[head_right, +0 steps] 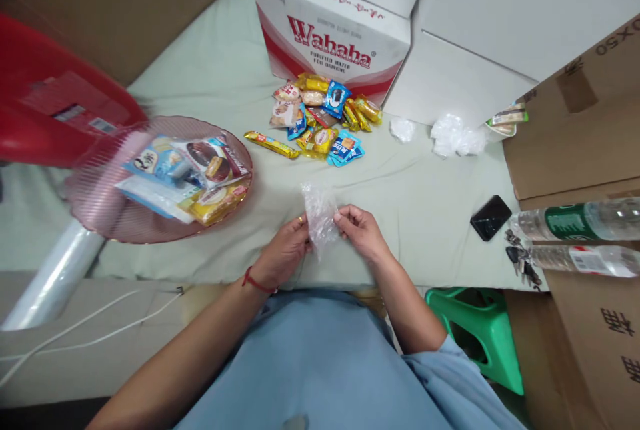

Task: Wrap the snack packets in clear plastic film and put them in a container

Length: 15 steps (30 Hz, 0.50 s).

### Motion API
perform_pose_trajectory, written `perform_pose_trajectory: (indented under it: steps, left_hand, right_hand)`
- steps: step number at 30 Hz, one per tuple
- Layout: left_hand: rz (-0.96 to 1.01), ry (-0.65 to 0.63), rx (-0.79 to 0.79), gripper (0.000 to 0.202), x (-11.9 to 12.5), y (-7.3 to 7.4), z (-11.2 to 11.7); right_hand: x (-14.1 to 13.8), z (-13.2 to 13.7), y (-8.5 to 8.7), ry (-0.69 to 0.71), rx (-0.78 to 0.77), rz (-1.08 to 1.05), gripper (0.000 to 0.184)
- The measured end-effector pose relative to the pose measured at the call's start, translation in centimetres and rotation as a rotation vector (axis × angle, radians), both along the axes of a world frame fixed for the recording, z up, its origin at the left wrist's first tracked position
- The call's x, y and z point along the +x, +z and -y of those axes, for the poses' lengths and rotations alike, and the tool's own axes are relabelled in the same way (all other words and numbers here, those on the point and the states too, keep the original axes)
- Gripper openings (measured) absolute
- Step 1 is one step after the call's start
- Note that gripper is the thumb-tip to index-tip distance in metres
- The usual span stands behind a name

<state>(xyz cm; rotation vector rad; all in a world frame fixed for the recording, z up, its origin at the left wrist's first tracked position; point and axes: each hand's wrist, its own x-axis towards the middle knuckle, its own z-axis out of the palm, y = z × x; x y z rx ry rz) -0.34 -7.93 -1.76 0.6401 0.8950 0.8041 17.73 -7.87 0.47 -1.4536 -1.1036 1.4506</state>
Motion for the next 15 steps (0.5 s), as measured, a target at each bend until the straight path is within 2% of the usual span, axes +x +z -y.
perform_pose_trajectory:
  steps: [3,6,11,15]
  left_hand:
    - [-0.049,-0.066,0.029,0.047,0.1,0.8,0.4]
    - [-0.139,-0.065,0.102,0.044,0.2,1.5,0.4]
    - [-0.166,0.117,0.067,0.051,1.0,1.6,-0.1]
    - [-0.271,0.196,0.213,0.045,2.2,1.3,-0.5]
  right_hand:
    - [-0.2,-0.1,-0.3,-0.005,0.021,-0.004,0.042]
    - [-0.2,-0.2,-0.7,0.013,0.023,-0.034,0.036]
    - [0.4,-0.3,-0.8,0.017,0.075,0.000,0.033]
    - [0.7,-0.3,-0.5,0.110,0.136,0.080,0.030]
